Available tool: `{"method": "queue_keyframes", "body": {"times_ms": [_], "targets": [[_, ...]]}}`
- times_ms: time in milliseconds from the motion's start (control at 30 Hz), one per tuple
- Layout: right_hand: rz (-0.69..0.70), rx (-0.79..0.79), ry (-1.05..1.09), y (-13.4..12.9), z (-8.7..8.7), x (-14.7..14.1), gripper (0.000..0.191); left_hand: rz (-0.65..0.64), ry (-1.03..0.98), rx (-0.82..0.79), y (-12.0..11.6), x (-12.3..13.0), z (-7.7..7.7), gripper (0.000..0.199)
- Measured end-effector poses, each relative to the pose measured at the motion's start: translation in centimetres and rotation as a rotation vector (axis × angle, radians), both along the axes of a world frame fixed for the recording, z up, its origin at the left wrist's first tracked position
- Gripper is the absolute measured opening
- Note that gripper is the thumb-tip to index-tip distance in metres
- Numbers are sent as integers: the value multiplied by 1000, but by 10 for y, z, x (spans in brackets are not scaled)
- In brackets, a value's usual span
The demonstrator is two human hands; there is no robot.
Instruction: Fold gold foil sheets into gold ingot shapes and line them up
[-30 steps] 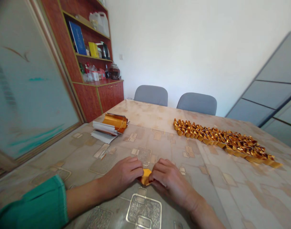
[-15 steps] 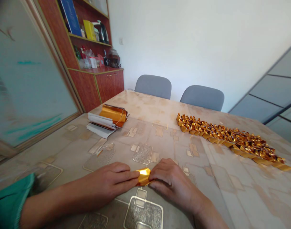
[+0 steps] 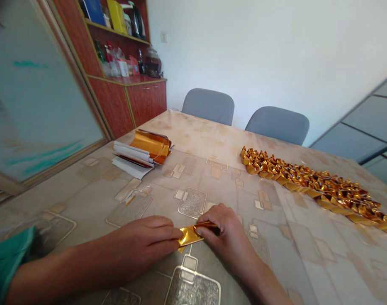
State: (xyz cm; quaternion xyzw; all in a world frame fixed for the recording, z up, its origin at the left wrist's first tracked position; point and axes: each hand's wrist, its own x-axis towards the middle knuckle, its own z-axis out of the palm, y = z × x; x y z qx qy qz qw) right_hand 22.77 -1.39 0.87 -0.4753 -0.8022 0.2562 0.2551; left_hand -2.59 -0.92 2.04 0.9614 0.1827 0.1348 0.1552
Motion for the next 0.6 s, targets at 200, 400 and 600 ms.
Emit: {"method": "queue_keyframes", "body": {"times_ms": [200, 400, 600], "targets": [[-58, 17, -38, -2, -5, -2, 10, 23, -25, 29, -2, 2, -1, 28], [-75, 47, -87, -3, -8, -4, 11, 45, -12, 51, -3, 4, -8, 23], [-73, 52, -96, -3, -9, -3, 9, 66, 33, 38, -5, 8, -4, 23]]}}
